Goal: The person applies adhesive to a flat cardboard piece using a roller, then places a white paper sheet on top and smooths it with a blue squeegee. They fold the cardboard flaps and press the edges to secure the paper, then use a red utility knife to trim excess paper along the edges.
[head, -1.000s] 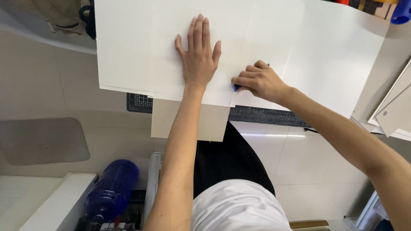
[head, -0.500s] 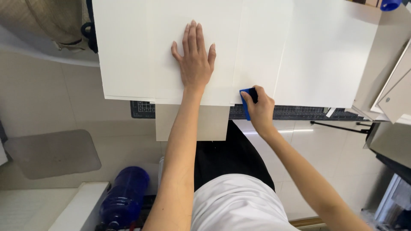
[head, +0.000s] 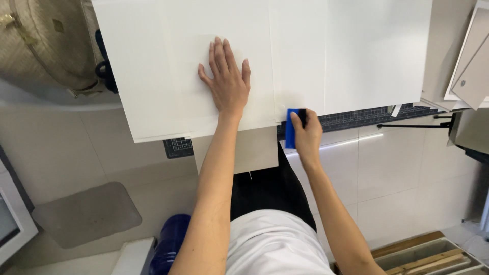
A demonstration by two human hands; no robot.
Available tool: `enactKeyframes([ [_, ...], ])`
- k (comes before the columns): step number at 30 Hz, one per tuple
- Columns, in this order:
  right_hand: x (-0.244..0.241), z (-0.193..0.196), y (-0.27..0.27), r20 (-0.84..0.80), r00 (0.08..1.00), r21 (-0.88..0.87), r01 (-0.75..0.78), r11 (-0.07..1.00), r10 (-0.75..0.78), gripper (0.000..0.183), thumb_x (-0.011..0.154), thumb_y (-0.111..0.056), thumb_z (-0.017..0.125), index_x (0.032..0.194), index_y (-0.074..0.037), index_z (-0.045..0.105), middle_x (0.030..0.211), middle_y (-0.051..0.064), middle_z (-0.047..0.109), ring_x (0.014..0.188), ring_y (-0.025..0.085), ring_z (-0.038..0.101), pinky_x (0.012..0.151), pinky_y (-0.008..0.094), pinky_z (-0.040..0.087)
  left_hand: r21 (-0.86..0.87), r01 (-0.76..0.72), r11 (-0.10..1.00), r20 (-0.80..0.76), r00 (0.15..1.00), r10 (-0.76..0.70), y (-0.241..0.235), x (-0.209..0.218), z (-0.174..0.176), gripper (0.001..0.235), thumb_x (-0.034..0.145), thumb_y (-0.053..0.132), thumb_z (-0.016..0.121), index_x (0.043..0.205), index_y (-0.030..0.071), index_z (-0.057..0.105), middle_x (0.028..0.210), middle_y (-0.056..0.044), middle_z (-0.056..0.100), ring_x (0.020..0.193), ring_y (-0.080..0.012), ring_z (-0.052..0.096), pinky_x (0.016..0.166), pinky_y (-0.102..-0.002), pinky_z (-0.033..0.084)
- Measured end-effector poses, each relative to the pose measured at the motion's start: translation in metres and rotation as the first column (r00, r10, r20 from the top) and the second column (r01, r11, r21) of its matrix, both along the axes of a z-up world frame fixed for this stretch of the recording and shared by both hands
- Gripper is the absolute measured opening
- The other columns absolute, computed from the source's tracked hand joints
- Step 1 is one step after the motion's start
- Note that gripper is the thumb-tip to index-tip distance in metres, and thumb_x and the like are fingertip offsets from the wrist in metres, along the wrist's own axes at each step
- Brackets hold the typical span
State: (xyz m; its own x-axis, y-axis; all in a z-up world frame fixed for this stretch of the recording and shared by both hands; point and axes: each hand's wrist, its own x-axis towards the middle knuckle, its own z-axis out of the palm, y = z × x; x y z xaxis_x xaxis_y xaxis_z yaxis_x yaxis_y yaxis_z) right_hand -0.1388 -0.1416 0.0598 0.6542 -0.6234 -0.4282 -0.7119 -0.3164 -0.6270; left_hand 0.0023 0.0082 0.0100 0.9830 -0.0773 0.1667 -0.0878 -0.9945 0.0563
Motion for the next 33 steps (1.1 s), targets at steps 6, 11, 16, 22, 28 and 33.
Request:
enactKeyframes([
  [6, 0.018, -0.032, -0.036, 0.026, 0.842, -0.539, -0.443, 0.717, 0.539, 0.03, 0.099, -0.023, 0.066, 0.128, -0.019, 0.059, 0.109, 0.002, 0.059, 0.104, 0.023, 0.055, 0.088, 0.042, 0.024, -0.067, 0.016, 0.998, -0.023, 1.0, -0.017, -0.001, -0.001, -0.002, 0.058, 0.109, 0.049, 0.038, 0.152, 0.011, 0.038, 0.159, -0.007, 0.036, 0.147, -0.0212, 0.036, 0.11, -0.057, 0.036],
  [11, 0.161, -0.076, -0.079, 0.081, 0.592, -0.831, -0.405, 0.382, 0.802, 0.038, 0.09, -0.037, 0.072, 0.127, -0.03, 0.066, 0.094, -0.004, 0.058, 0.092, 0.021, 0.051, 0.088, 0.046, 0.027, -0.236, 0.052, 0.97, -0.084, 0.994, -0.074, -0.001, 0.005, -0.004, 0.06, 0.106, 0.043, 0.036, 0.151, 0.003, 0.035, 0.155, -0.019, 0.035, 0.146, -0.0329, 0.031, 0.104, -0.063, 0.02],
  [16, 0.251, -0.08, -0.082, 0.086, 0.636, -0.807, -0.407, 0.428, 0.767, 0.05, 0.095, -0.047, 0.068, 0.143, -0.037, 0.054, 0.105, -0.002, 0.056, 0.098, 0.024, 0.05, 0.086, 0.059, 0.034, -0.231, 0.065, 0.971, -0.097, 0.991, -0.089, -0.001, 0.007, -0.008, 0.06, 0.106, 0.042, 0.036, 0.151, 0.003, 0.033, 0.154, -0.02, 0.033, 0.146, -0.0326, 0.029, 0.104, -0.063, 0.017],
  [22, 0.061, -0.082, -0.069, -0.089, 0.513, -0.735, -0.612, 0.291, 0.854, 0.037, 0.096, -0.042, 0.059, 0.133, -0.046, 0.061, 0.099, -0.005, 0.061, 0.091, 0.019, 0.054, 0.089, 0.047, 0.033, -0.227, 0.054, 0.972, -0.151, 0.984, -0.09, -0.002, 0.01, -0.002, 0.061, 0.106, 0.042, 0.035, 0.152, 0.003, 0.03, 0.155, -0.021, 0.029, 0.147, -0.0338, 0.025, 0.104, -0.065, 0.014],
  [28, 0.22, -0.094, -0.081, 0.015, 0.598, -0.685, -0.578, 0.444, 0.801, 0.043, 0.101, -0.045, 0.059, 0.143, -0.047, 0.052, 0.111, 0.001, 0.061, 0.104, 0.027, 0.055, 0.089, 0.062, 0.038, -0.203, 0.06, 0.977, -0.128, 0.988, -0.087, -0.005, 0.012, -0.002, 0.06, 0.105, 0.04, 0.039, 0.151, 0.002, 0.032, 0.154, -0.021, 0.031, 0.146, -0.0338, 0.028, 0.104, -0.064, 0.014],
  [33, 0.237, -0.094, -0.082, 0.065, 0.704, -0.759, -0.425, 0.493, 0.707, 0.051, 0.098, -0.062, 0.053, 0.146, -0.049, 0.045, 0.106, -0.008, 0.054, 0.102, 0.018, 0.051, 0.087, 0.058, 0.04, -0.208, 0.065, 0.976, -0.109, 0.99, -0.09, -0.007, 0.009, -0.008, 0.061, 0.104, 0.041, 0.04, 0.151, 0.003, 0.032, 0.154, -0.02, 0.032, 0.145, -0.034, 0.029, 0.103, -0.064, 0.015],
])
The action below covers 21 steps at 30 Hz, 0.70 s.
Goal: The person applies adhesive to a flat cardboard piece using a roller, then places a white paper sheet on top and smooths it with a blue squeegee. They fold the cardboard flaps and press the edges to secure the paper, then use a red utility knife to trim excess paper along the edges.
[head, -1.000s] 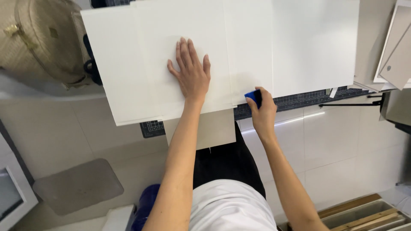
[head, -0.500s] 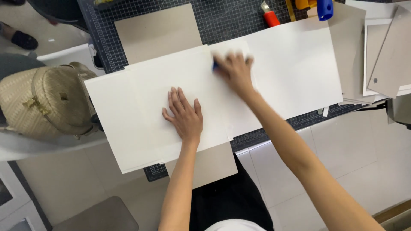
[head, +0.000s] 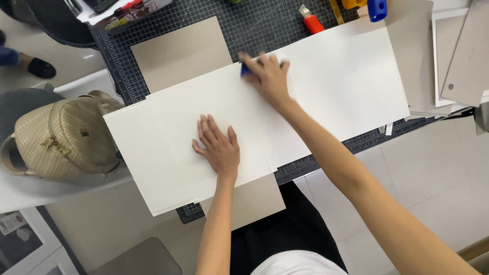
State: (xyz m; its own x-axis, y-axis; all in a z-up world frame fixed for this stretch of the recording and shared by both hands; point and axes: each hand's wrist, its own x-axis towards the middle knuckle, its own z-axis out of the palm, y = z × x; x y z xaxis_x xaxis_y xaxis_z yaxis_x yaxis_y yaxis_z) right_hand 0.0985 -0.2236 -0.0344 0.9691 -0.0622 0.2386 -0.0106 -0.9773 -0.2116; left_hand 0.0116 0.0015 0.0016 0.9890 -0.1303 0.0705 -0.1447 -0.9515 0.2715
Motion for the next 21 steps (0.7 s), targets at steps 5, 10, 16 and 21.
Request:
enactKeyframes([
  [5, -0.175, 0.024, 0.02, -0.134, 0.946, 0.07, -0.288, 0.955, 0.295, 0.036, 0.099, -0.046, 0.054, 0.135, -0.045, 0.058, 0.095, -0.009, 0.057, 0.085, 0.015, 0.05, 0.086, 0.04, 0.027, -0.025, -0.005, 1.0, -0.039, 0.999, 0.004, -0.002, 0.0, 0.017, 0.059, 0.105, 0.038, 0.04, 0.15, 0.001, 0.032, 0.152, -0.021, 0.032, 0.144, -0.0347, 0.029, 0.104, -0.063, 0.013],
  [10, -0.019, 0.006, -0.019, -0.012, 0.991, -0.005, -0.133, 0.991, 0.133, 0.043, 0.098, -0.04, 0.062, 0.14, -0.042, 0.054, 0.104, 0.0, 0.057, 0.094, 0.026, 0.053, 0.081, 0.05, 0.033, 0.056, -0.041, 0.998, 0.037, 0.999, 0.039, -0.005, 0.001, 0.013, 0.058, 0.105, 0.04, 0.04, 0.15, 0.005, 0.035, 0.155, -0.014, 0.035, 0.144, -0.0292, 0.035, 0.105, -0.06, 0.023],
  [16, -0.067, 0.0, -0.046, 0.028, 0.998, -0.022, -0.06, 0.998, 0.061, 0.044, 0.097, -0.04, 0.066, 0.14, -0.041, 0.056, 0.098, -0.001, 0.053, 0.09, 0.023, 0.05, 0.081, 0.049, 0.032, 0.04, -0.035, 0.999, 0.033, 0.999, 0.034, -0.006, -0.002, 0.012, 0.057, 0.105, 0.039, 0.041, 0.15, 0.004, 0.035, 0.154, -0.015, 0.035, 0.143, -0.03, 0.034, 0.105, -0.06, 0.023],
  [21, -0.22, 0.008, -0.048, -0.139, 0.97, -0.025, -0.205, 0.978, 0.2, 0.033, 0.1, -0.05, 0.049, 0.131, -0.054, 0.059, 0.1, -0.01, 0.059, 0.087, 0.014, 0.052, 0.091, 0.039, 0.029, 0.007, 0.007, 1.0, -0.027, 1.0, -0.007, -0.005, 0.001, 0.02, 0.058, 0.105, 0.036, 0.041, 0.149, -0.001, 0.031, 0.151, -0.022, 0.031, 0.143, -0.0373, 0.029, 0.103, -0.064, 0.015],
])
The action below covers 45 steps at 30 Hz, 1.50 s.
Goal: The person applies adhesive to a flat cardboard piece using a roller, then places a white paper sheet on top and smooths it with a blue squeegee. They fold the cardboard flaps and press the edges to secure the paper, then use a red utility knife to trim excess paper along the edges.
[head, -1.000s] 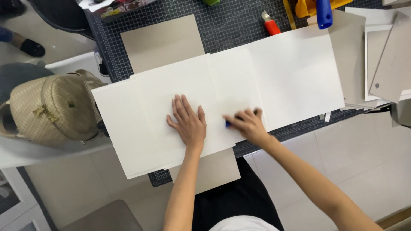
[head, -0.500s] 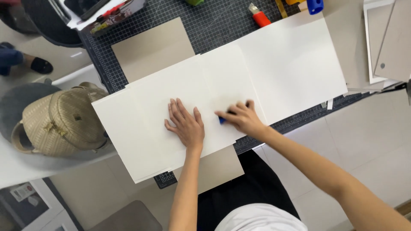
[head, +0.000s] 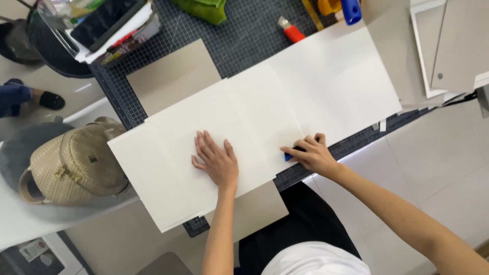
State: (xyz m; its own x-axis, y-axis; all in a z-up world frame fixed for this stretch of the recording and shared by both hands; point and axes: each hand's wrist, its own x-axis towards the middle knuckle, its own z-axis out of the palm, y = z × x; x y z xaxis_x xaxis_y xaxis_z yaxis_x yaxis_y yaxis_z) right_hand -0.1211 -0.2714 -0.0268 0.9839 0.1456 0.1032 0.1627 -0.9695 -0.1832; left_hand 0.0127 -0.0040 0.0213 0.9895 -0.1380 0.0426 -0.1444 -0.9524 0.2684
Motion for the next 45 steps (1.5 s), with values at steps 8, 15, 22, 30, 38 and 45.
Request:
enactKeyframes([
  [8, 0.231, -0.012, -0.041, 0.293, 0.947, 0.046, 0.126, 0.991, -0.134, 0.045, 0.099, -0.057, 0.052, 0.142, -0.046, 0.055, 0.1, -0.006, 0.056, 0.093, 0.018, 0.05, 0.089, 0.048, 0.033, 0.004, 0.008, 1.0, 0.024, 1.0, -0.008, 0.0, -0.002, -0.007, 0.057, 0.105, 0.036, 0.039, 0.148, -0.001, 0.033, 0.149, -0.022, 0.033, 0.142, -0.0368, 0.03, 0.103, -0.063, 0.013],
  [15, 0.263, -0.007, -0.034, 0.286, 0.899, 0.135, 0.303, 0.943, -0.33, 0.053, 0.095, -0.058, 0.06, 0.146, -0.048, 0.049, 0.099, -0.009, 0.054, 0.094, 0.016, 0.05, 0.089, 0.054, 0.03, 0.029, -0.014, 0.999, 0.077, 0.997, 0.011, -0.002, -0.001, -0.011, 0.057, 0.104, 0.036, 0.041, 0.149, 0.0, 0.034, 0.15, -0.02, 0.036, 0.141, -0.0352, 0.034, 0.104, -0.062, 0.015],
  [22, 0.245, -0.012, -0.058, 0.138, 0.936, 0.155, 0.304, 0.94, -0.325, 0.054, 0.1, -0.04, 0.061, 0.151, -0.042, 0.045, 0.105, -0.004, 0.054, 0.096, 0.019, 0.049, 0.09, 0.053, 0.028, 0.021, -0.028, 0.999, 0.052, 0.998, 0.027, 0.0, -0.001, -0.009, 0.058, 0.103, 0.037, 0.04, 0.149, 0.001, 0.034, 0.15, -0.019, 0.035, 0.142, -0.0344, 0.034, 0.104, -0.062, 0.017],
  [30, 0.277, 0.022, -0.071, 0.029, 0.991, 0.138, -0.134, 0.981, 0.131, 0.043, 0.095, -0.041, 0.066, 0.137, -0.032, 0.062, 0.1, -0.003, 0.058, 0.1, 0.019, 0.05, 0.098, 0.048, 0.029, 0.018, -0.028, 0.999, 0.034, 0.999, 0.028, 0.001, 0.002, -0.006, 0.058, 0.103, 0.037, 0.04, 0.149, 0.002, 0.034, 0.15, -0.02, 0.035, 0.141, -0.0351, 0.034, 0.103, -0.063, 0.017],
  [38, 0.284, 0.024, -0.058, 0.024, 0.985, 0.08, -0.17, 0.982, 0.168, 0.043, 0.096, -0.04, 0.065, 0.138, -0.034, 0.061, 0.1, -0.005, 0.058, 0.099, 0.018, 0.049, 0.099, 0.048, 0.031, 0.051, -0.021, 0.998, 0.017, 1.0, 0.02, 0.003, 0.002, -0.008, 0.06, 0.103, 0.038, 0.039, 0.15, 0.002, 0.033, 0.151, -0.02, 0.034, 0.142, -0.0352, 0.033, 0.103, -0.062, 0.017],
  [45, 0.271, 0.027, -0.063, 0.032, 0.995, 0.104, -0.093, 0.99, 0.09, 0.046, 0.1, -0.044, 0.06, 0.145, -0.04, 0.053, 0.101, -0.008, 0.054, 0.097, 0.015, 0.048, 0.096, 0.046, 0.028, 0.035, -0.036, 0.999, -0.008, 0.999, 0.036, 0.005, 0.001, -0.011, 0.061, 0.103, 0.039, 0.039, 0.151, 0.003, 0.032, 0.152, -0.019, 0.032, 0.144, -0.0328, 0.03, 0.104, -0.062, 0.015],
])
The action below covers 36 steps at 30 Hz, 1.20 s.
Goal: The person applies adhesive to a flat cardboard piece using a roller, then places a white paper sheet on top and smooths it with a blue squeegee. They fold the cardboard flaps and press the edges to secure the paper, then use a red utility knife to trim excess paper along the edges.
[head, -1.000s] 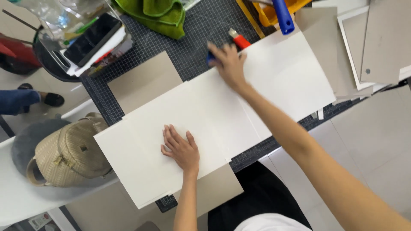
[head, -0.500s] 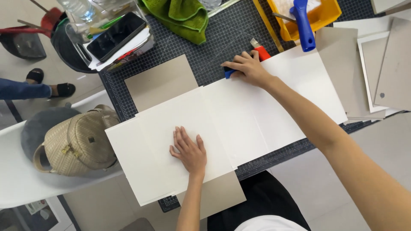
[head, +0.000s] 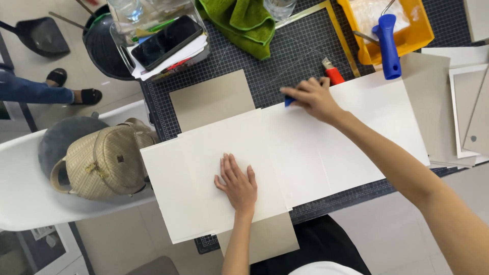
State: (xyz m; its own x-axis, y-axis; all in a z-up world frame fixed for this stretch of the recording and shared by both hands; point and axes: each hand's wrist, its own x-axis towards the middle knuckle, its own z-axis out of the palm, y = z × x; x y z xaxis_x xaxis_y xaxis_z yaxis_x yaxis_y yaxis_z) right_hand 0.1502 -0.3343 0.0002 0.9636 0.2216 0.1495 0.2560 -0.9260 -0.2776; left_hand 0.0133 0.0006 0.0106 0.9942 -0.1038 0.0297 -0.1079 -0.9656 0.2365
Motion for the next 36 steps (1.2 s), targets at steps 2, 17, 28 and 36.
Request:
enactKeyframes([
  [2, -0.005, -0.007, 0.005, -0.047, 0.999, 0.012, -0.018, 1.0, 0.019, 0.045, 0.098, -0.043, 0.062, 0.143, -0.036, 0.057, 0.101, -0.006, 0.056, 0.095, 0.016, 0.049, 0.096, 0.045, 0.028, 0.004, 0.006, 1.0, 0.002, 1.0, -0.006, -0.001, 0.003, 0.001, 0.06, 0.103, 0.039, 0.039, 0.15, 0.003, 0.033, 0.152, -0.019, 0.033, 0.143, -0.0327, 0.031, 0.105, -0.062, 0.016],
  [17, 0.021, 0.001, 0.04, -0.082, 0.989, 0.035, -0.117, 0.993, 0.119, 0.041, 0.095, -0.042, 0.064, 0.136, -0.034, 0.063, 0.099, -0.006, 0.062, 0.096, 0.017, 0.052, 0.097, 0.047, 0.03, 0.045, 0.004, 0.999, 0.005, 1.0, -0.004, -0.002, 0.001, -0.003, 0.062, 0.103, 0.042, 0.037, 0.152, 0.004, 0.031, 0.153, -0.018, 0.032, 0.144, -0.0326, 0.03, 0.104, -0.062, 0.016],
  [28, 0.025, 0.002, 0.083, -0.049, 0.99, 0.002, -0.132, 0.991, 0.132, 0.043, 0.097, -0.04, 0.063, 0.139, -0.034, 0.059, 0.101, -0.005, 0.058, 0.097, 0.018, 0.049, 0.094, 0.048, 0.032, 0.026, 0.012, 1.0, 0.052, 0.999, -0.014, -0.003, 0.003, 0.0, 0.062, 0.102, 0.039, 0.041, 0.151, 0.002, 0.032, 0.153, -0.02, 0.034, 0.142, -0.0342, 0.033, 0.103, -0.062, 0.017],
  [36, -0.047, 0.024, 0.043, 0.136, 0.986, 0.07, -0.107, 0.992, 0.096, 0.03, 0.104, -0.021, 0.057, 0.133, -0.023, 0.065, 0.095, -0.003, 0.068, 0.089, 0.016, 0.062, 0.082, 0.032, 0.045, -0.005, 0.028, 1.0, 0.051, 0.998, -0.028, -0.003, 0.0, 0.002, 0.06, 0.104, 0.037, 0.041, 0.15, 0.0, 0.032, 0.151, -0.02, 0.034, 0.141, -0.0352, 0.033, 0.104, -0.062, 0.016],
])
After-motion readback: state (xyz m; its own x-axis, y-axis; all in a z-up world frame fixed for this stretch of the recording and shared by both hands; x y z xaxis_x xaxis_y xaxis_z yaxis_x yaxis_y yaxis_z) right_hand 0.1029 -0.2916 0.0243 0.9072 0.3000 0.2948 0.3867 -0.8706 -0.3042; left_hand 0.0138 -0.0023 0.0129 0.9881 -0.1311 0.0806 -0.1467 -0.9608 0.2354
